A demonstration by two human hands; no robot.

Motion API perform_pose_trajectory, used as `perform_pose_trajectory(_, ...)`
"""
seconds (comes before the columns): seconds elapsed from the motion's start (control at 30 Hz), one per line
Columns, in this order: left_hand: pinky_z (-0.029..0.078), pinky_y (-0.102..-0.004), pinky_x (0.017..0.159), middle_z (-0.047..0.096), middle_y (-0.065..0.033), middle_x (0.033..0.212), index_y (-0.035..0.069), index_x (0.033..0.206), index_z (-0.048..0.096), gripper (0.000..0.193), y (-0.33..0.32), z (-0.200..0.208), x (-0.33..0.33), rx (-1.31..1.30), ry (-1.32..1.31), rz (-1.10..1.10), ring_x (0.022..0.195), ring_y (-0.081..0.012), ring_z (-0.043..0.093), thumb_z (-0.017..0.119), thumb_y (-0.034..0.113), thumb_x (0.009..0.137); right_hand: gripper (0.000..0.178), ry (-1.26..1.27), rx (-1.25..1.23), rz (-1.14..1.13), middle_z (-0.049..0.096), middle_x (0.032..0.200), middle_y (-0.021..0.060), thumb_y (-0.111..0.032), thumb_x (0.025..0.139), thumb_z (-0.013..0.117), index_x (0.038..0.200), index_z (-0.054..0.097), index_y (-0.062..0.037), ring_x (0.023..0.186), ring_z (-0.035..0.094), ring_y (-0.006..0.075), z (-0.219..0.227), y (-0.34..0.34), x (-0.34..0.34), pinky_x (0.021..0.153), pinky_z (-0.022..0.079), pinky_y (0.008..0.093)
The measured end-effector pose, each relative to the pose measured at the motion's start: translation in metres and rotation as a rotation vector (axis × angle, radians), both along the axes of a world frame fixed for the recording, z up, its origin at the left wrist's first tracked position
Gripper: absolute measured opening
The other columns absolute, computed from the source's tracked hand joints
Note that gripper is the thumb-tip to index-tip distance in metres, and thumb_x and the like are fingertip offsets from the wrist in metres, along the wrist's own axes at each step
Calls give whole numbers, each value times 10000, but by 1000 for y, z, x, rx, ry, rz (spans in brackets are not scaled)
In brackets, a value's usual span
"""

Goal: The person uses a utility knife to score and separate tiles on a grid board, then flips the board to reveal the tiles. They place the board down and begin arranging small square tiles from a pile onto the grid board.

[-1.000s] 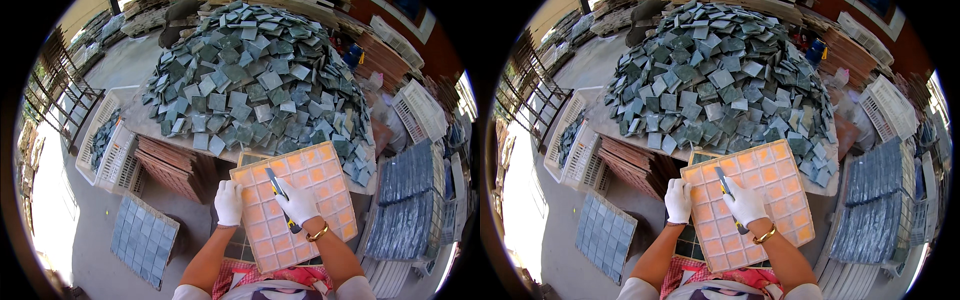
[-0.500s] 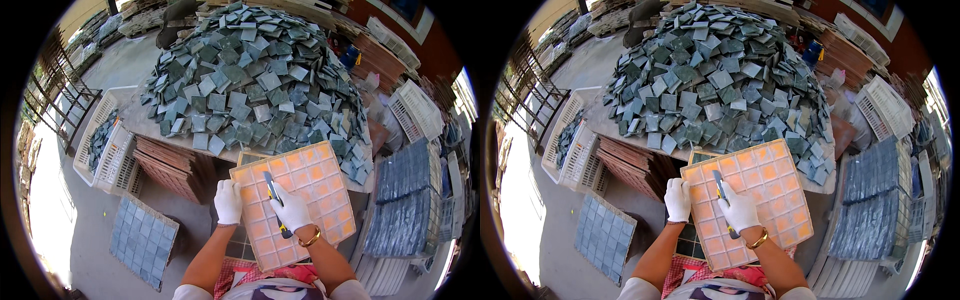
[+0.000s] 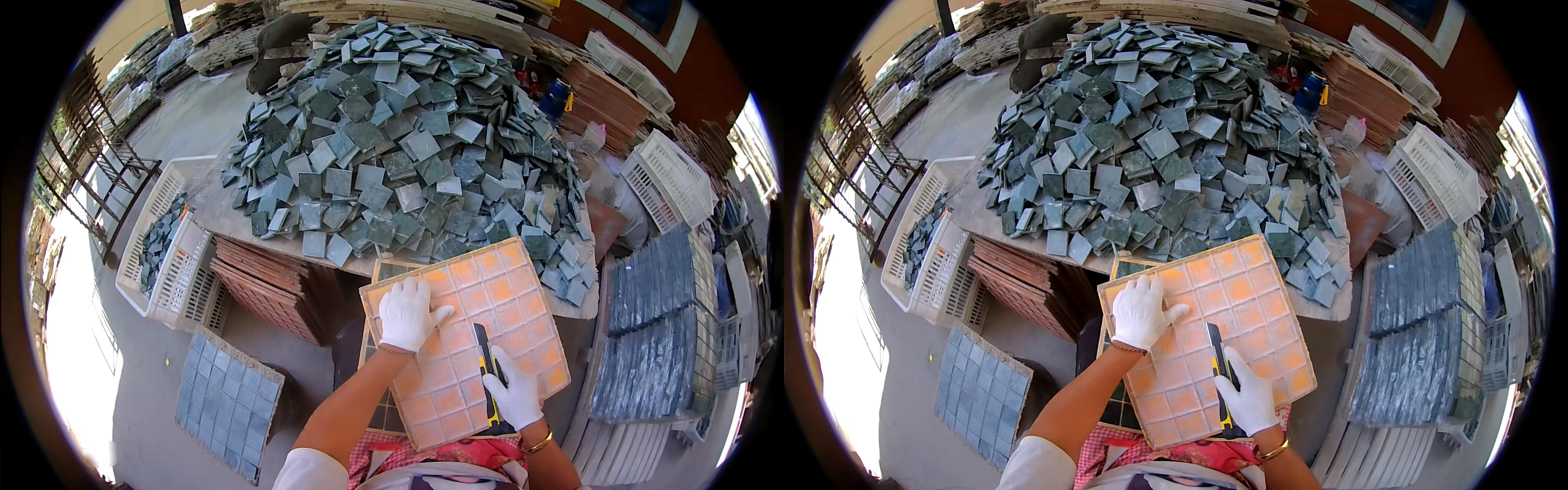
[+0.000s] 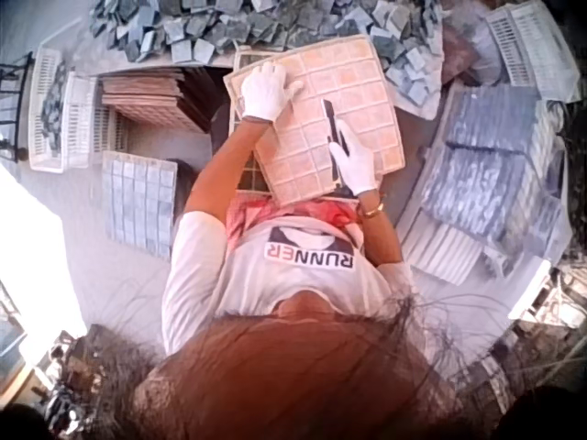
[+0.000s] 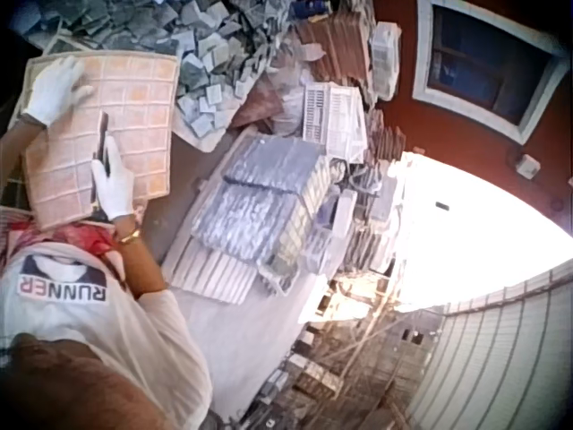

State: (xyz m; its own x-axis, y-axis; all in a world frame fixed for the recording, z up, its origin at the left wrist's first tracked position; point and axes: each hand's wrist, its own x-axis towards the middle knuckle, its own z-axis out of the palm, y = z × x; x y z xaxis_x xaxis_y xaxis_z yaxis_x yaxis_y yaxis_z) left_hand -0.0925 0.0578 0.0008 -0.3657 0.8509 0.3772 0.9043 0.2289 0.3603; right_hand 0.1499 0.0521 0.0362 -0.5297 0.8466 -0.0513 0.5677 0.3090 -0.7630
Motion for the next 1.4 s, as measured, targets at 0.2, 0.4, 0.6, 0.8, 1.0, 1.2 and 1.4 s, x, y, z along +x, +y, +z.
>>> perform_pose_trajectory(0.2,493,-389,576,552,-69,780,130,774,570,149,15,-14,-9,-66,172,-182,743,-264,593,627,267,792,527,10,10,13,674,953,183,-246,862,628,1355,471,-151,807,679,321,2,28,-7,695,519,380)
perform_pose_trajectory(0.4,497,-359,593,530,-50,787,162,792,580,70,21,-2,-40,-122,367,-580,761,-240,583,614,155,731,514,-112,-31,59,650,1089,184,-222,876,594,1354,464,-89,973,657,287,17,72,-35,822,500,356)
perform_pose_trajectory(0.6,490,-379,582,533,-67,768,118,808,571,62,-4,11,-82,-57,271,-331,751,-262,580,589,99,751,505,6,111,59,664,908,213,-270,862,611,1329,481,-127,808,659,365,5,94,-8,710,512,413)
perform_pose_trajectory(0.8,411,-432,970,519,-154,1248,49,1287,490,552,-125,-1,-100,-61,62,219,1158,-350,479,664,97,766,527,-166,79,129,661,899,211,-265,862,615,1352,461,-147,794,656,362,16,74,30,688,512,418)
perform_pose_trajectory(1.0,343,-478,1049,450,-236,1355,-45,1320,426,666,-174,-12,-14,-33,-179,148,1272,-425,401,706,235,784,540,-199,69,200,656,844,173,-275,859,620,1363,452,-176,723,647,339,6,42,24,618,498,429)
perform_pose_trajectory(1.2,196,-533,1114,394,-245,1416,-53,1370,380,855,-168,-20,41,-250,-129,20,1339,-418,329,710,441,755,547,-221,76,352,659,835,162,-304,879,591,1385,423,-180,699,640,332,6,17,6,584,486,432)
perform_pose_trajectory(1.4,185,-537,1119,387,-266,1412,-86,1329,420,836,-179,-21,48,-280,-127,-13,1344,-429,313,675,479,770,541,-238,110,338,630,741,169,-308,877,596,1374,430,-173,619,618,346,-6,-1,-16,535,474,449)
